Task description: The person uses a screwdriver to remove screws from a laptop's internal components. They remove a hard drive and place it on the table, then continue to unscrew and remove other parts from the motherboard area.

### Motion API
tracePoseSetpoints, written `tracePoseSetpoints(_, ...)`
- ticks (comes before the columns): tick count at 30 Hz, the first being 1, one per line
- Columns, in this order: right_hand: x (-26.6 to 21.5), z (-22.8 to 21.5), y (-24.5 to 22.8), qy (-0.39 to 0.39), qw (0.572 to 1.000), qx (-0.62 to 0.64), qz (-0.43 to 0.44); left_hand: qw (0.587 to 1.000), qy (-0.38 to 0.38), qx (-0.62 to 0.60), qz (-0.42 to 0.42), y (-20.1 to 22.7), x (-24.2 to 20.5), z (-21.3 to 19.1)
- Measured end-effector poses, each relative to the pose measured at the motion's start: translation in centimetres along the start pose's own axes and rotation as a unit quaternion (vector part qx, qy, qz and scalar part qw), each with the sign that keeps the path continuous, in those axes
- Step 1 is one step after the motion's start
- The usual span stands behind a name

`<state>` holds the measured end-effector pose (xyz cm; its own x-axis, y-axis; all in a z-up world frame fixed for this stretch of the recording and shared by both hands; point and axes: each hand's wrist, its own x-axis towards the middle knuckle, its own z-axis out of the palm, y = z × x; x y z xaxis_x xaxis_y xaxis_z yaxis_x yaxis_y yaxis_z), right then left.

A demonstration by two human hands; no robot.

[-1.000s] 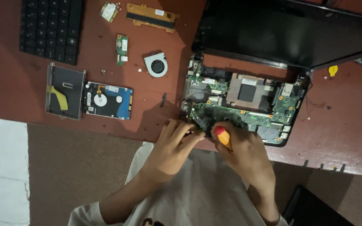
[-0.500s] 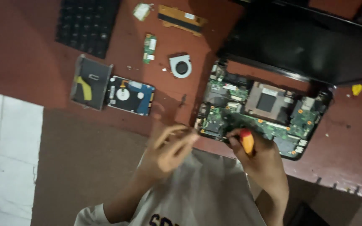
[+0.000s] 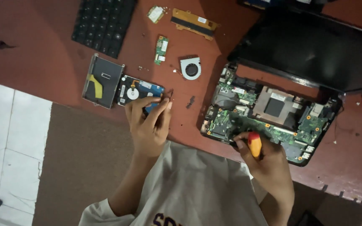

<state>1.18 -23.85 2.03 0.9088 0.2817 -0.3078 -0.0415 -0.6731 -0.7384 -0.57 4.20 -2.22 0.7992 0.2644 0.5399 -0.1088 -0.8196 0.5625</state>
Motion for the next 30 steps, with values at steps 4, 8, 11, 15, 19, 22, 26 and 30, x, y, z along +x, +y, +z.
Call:
tracePoseSetpoints(4,0.2,-0.1,-0.2,-0.009,1.0,-0.007,0.002,0.999,-0.014,0.021,0.021,-0.3,-0.3,0.0)
tracePoseSetpoints(8,0.2,-0.2,-0.3,-0.01,1.0,0.014,-0.019,0.999,-0.027,0.017,0.02,0.0,-0.1,-0.3)
tracePoseSetpoints(11,0.3,-0.2,-0.5,-0.009,0.999,0.022,-0.026,0.999,-0.032,0.019,0.015,0.0,-0.3,-0.2)
tracePoseSetpoints(15,0.3,-0.1,-0.1,0.002,0.999,0.011,-0.05,0.999,-0.037,0.023,0.012,0.1,-0.4,-0.2)
tracePoseSetpoints(19,0.3,-0.1,-0.5,-0.001,1.0,0.012,-0.027,0.999,-0.035,0.014,0.026,0.2,-0.4,-0.2)
tracePoseSetpoints(22,0.3,-0.1,-0.4,0.004,0.999,0.013,-0.031,0.999,-0.034,0.016,0.025,0.3,-0.3,-0.3)
tracePoseSetpoints(26,0.2,-0.1,-0.4,0.004,1.0,0.015,-0.023,0.999,-0.041,0.017,0.006,0.5,-0.3,-0.4)
tracePoseSetpoints(30,0.2,0.0,-0.4,0.011,0.999,0.011,-0.03,0.999,-0.035,0.005,0.008,0.7,-0.3,-0.5)
